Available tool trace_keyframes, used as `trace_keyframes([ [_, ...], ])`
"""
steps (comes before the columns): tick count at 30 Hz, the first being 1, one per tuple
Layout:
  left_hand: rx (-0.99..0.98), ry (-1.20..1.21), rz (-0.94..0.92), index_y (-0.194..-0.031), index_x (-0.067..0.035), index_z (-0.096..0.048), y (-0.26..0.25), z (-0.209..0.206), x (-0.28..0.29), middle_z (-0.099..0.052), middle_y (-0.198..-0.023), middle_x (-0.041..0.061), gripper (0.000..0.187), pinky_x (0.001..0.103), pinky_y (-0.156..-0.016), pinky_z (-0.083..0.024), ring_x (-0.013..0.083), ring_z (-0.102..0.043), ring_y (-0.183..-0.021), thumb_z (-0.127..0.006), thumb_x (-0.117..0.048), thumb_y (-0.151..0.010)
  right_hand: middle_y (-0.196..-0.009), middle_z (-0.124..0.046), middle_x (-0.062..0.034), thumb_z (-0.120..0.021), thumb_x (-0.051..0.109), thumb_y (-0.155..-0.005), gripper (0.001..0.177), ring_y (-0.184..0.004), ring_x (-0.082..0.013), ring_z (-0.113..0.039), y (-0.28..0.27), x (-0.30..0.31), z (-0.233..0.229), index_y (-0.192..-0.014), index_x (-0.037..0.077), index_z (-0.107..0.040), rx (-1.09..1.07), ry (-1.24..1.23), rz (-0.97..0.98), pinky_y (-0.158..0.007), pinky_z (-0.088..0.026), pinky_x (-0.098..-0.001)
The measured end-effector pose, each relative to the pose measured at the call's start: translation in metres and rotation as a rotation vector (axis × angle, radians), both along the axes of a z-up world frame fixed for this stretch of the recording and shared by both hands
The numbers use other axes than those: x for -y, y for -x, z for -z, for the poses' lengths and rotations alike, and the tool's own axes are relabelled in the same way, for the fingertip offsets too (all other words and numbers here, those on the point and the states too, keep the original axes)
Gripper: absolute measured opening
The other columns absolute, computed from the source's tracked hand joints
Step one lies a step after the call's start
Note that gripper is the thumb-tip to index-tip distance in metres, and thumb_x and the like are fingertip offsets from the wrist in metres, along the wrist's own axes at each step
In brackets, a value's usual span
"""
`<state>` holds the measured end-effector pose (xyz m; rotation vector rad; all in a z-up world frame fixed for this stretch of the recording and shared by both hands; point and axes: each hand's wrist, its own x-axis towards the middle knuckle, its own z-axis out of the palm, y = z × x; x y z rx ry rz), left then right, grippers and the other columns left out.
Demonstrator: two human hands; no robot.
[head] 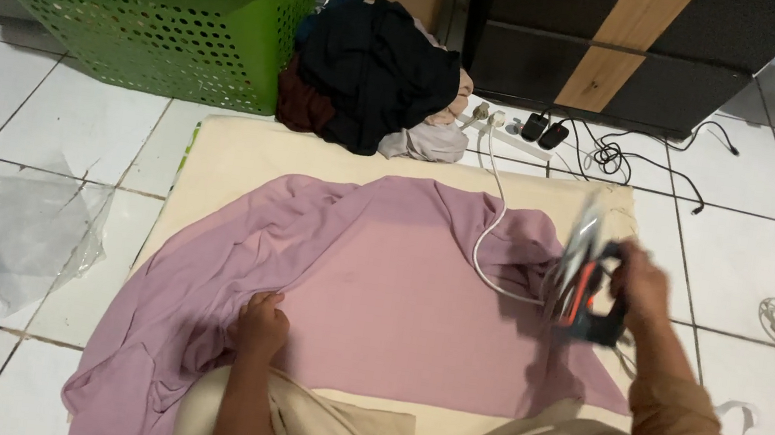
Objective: Ironing a pink garment on a mat on the floor, repositioning the fabric to reach all areas.
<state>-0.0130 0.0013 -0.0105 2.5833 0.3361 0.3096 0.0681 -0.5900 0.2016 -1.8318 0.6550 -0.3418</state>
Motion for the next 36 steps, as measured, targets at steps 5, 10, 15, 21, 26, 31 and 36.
trace_keyframes([
  [5, -0.360, 0.078, -0.067, -0.124, -0.024, -0.070, -0.002, -0.041, 0.010, -0.060, -0.140, -0.005, 0.046, 0.050, -0.102, -0.038, 0.0271, -0.055, -0.124, -0.046, -0.017, -0.086, -0.093, -0.061, -0.0016, -0.046, 0.047, -0.113, 0.044, -0.085, -0.0103, -0.056, -0.051, 0.052, -0.011, -0.113, 0.006, -0.063, 0.135, -0.133, 0.061, -0.087, -0.048, -0.0295],
  [10, -0.241, 0.037, -0.042, -0.119, -0.019, -0.074, 0.000, -0.044, 0.011, -0.066, -0.130, 0.001, 0.042, 0.048, -0.094, -0.046, 0.0303, -0.062, -0.115, -0.049, -0.013, -0.086, -0.117, -0.057, -0.0106, -0.035, 0.054, -0.110, 0.054, -0.095, -0.0213, -0.050, -0.103, 0.082, 0.037, -0.132, 0.008, -0.051, 0.044, -0.136, 0.031, -0.079, -0.042, -0.0405],
  [15, -0.299, 0.014, 0.002, -0.115, -0.011, -0.076, -0.002, -0.081, 0.017, -0.072, -0.123, 0.008, 0.039, 0.048, -0.094, -0.050, 0.0344, -0.066, -0.112, -0.048, -0.026, -0.093, -0.117, -0.058, -0.0094, -0.038, 0.040, -0.117, 0.042, -0.086, -0.0136, -0.051, -0.091, 0.076, 0.060, -0.129, 0.000, -0.044, 0.200, -0.058, -0.057, -0.076, -0.048, -0.0306],
  [21, -0.067, 0.005, 0.025, -0.099, -0.005, -0.076, -0.005, -0.112, 0.029, -0.073, -0.099, 0.016, 0.028, 0.047, -0.080, -0.051, 0.0375, -0.067, -0.085, -0.054, -0.021, -0.090, -0.121, -0.062, -0.0109, -0.043, 0.045, -0.114, 0.048, -0.094, -0.0216, -0.057, -0.070, 0.097, 0.059, -0.129, 0.001, -0.055, 0.015, 0.031, -0.004, -0.075, -0.053, -0.0386],
  [26, 0.100, -0.131, 0.036, -0.099, -0.012, -0.072, -0.018, -0.131, 0.033, -0.070, -0.103, 0.008, 0.025, 0.046, -0.082, -0.047, 0.0314, -0.064, -0.084, -0.054, -0.008, -0.082, -0.107, -0.059, -0.0177, -0.064, 0.035, -0.107, 0.044, -0.084, -0.0236, -0.058, -0.071, 0.095, 0.046, -0.128, -0.004, -0.055, 0.005, 0.156, -0.050, -0.063, -0.051, -0.0369],
  [31, 0.071, -0.037, 0.011, -0.100, -0.011, -0.072, -0.025, -0.125, 0.030, -0.070, -0.107, 0.007, 0.028, 0.051, -0.092, -0.041, 0.0292, -0.063, -0.091, -0.055, -0.006, -0.079, -0.093, -0.057, -0.0148, -0.074, 0.033, -0.100, 0.050, -0.075, -0.0209, -0.056, -0.076, 0.087, 0.039, -0.125, -0.005, -0.054, -0.024, 0.198, -0.064, -0.057, -0.048, -0.0334],
  [36, 0.423, -0.287, 0.074, -0.111, -0.004, -0.063, -0.054, -0.142, 0.028, -0.062, -0.107, 0.014, 0.031, 0.049, -0.085, -0.043, 0.0305, -0.059, -0.098, -0.057, -0.001, -0.081, -0.114, -0.036, -0.0208, -0.078, 0.010, -0.099, 0.048, -0.098, -0.0311, -0.048, -0.052, 0.032, 0.004, -0.118, -0.009, -0.038, 0.277, 0.933, 0.169, -0.074, -0.050, -0.0418],
])
